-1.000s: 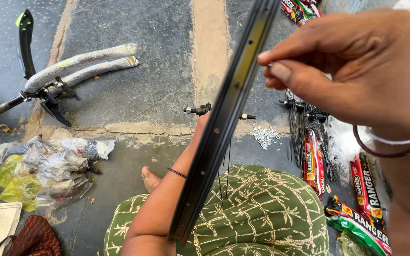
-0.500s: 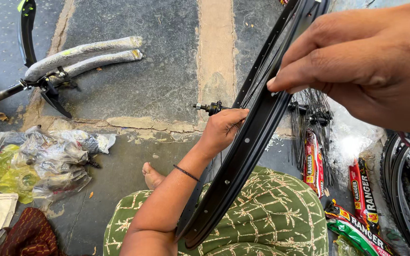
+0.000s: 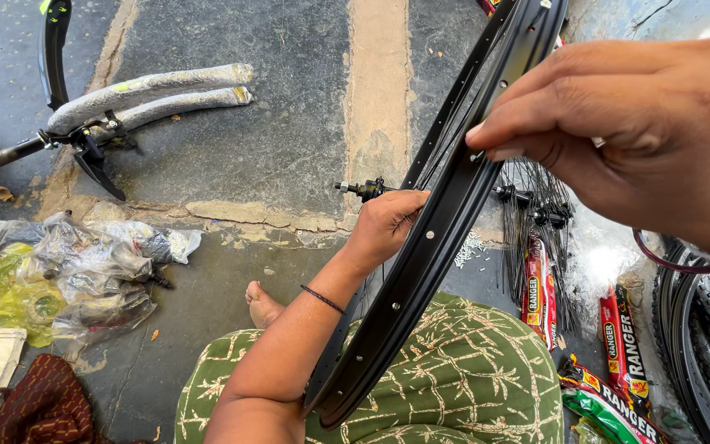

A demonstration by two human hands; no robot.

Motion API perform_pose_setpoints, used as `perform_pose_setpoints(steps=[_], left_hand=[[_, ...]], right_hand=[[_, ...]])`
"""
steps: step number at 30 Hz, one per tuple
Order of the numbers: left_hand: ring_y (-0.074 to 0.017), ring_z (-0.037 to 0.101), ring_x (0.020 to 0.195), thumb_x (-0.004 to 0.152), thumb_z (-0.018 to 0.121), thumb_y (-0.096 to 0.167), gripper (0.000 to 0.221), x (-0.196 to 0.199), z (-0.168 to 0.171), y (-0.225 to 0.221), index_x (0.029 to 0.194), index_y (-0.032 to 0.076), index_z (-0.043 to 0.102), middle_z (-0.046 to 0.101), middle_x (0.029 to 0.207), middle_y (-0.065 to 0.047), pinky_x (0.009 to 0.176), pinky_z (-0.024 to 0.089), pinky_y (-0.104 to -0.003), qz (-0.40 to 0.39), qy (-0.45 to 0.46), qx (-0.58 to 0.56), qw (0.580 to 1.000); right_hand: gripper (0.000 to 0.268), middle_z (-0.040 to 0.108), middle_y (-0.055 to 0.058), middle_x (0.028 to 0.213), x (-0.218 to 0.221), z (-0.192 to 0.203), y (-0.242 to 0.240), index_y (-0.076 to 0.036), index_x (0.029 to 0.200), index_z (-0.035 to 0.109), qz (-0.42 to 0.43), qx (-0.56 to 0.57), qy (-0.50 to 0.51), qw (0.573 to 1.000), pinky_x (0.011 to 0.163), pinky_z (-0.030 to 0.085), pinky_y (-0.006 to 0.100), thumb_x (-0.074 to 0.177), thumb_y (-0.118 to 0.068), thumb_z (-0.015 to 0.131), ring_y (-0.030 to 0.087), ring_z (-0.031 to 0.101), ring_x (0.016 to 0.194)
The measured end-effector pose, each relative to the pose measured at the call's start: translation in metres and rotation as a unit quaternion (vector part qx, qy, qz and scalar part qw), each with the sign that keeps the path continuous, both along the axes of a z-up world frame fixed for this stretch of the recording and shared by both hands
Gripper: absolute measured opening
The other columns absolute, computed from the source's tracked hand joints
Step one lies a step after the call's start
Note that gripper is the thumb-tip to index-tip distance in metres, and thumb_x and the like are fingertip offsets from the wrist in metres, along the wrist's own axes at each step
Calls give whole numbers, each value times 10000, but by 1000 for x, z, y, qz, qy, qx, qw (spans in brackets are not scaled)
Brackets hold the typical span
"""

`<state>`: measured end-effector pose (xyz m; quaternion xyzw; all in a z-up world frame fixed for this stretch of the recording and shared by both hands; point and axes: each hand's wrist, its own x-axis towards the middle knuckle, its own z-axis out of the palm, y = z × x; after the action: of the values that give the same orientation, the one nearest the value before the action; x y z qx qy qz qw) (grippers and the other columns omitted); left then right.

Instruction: The person assembles a bicycle wheel by inserting spokes through the hub and into the rim, then threading nipples onto the ends of the spokes to secure them.

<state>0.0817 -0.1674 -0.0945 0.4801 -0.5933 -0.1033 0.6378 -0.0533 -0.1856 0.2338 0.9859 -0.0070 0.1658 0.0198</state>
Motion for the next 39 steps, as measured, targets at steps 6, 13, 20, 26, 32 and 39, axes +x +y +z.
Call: perform_pose_setpoints(steps=[6,13,20,26,32,39], left_hand=[[-281,742,1082,942,684,24,251,0,5,1,1191,55,707,755,1148,-129,940,591,-343,-4,13,4,1000],[-264,751,1067,971,684,55,219,0,5,-1,1188,62,715,761,1142,-121,929,597,-332,-19,30,6,999],[-284,746,1051,961,674,33,217,0,-3,-3,1176,45,702,756,1126,-134,919,597,-340,2,13,6,1000],[-283,748,1030,961,672,28,218,1,-1,-2,1177,41,701,756,1110,-136,903,596,-339,4,12,8,1000],[-275,754,1008,961,677,38,211,1,-1,-1,1170,47,704,761,1093,-129,893,599,-332,4,15,9,1000],[-278,750,1049,965,679,32,213,-2,3,-1,1175,49,708,755,1125,-133,910,601,-333,5,6,-10,1000]], right_hand=[[127,747,109,935,4,-6,-6,-30,972,767,37,-8,-5,999,640,570,283,848,-30,798,178,729,779],[134,739,120,911,6,-6,-6,-3,958,753,47,-19,-8,999,657,574,306,836,-14,808,213,729,807],[150,734,131,905,8,-6,-9,4,957,742,63,-29,-2,998,668,577,317,823,-7,810,229,727,820],[134,729,121,899,12,-6,0,7,939,736,63,-54,-9,997,663,576,328,825,-12,805,250,729,813],[222,684,104,818,15,-1,5,-17,812,719,85,-212,-7,973,638,544,380,790,-204,837,282,694,740],[385,680,93,842,12,0,-13,-41,811,704,65,-173,-2,983,668,518,378,760,-412,792,266,675,747]])
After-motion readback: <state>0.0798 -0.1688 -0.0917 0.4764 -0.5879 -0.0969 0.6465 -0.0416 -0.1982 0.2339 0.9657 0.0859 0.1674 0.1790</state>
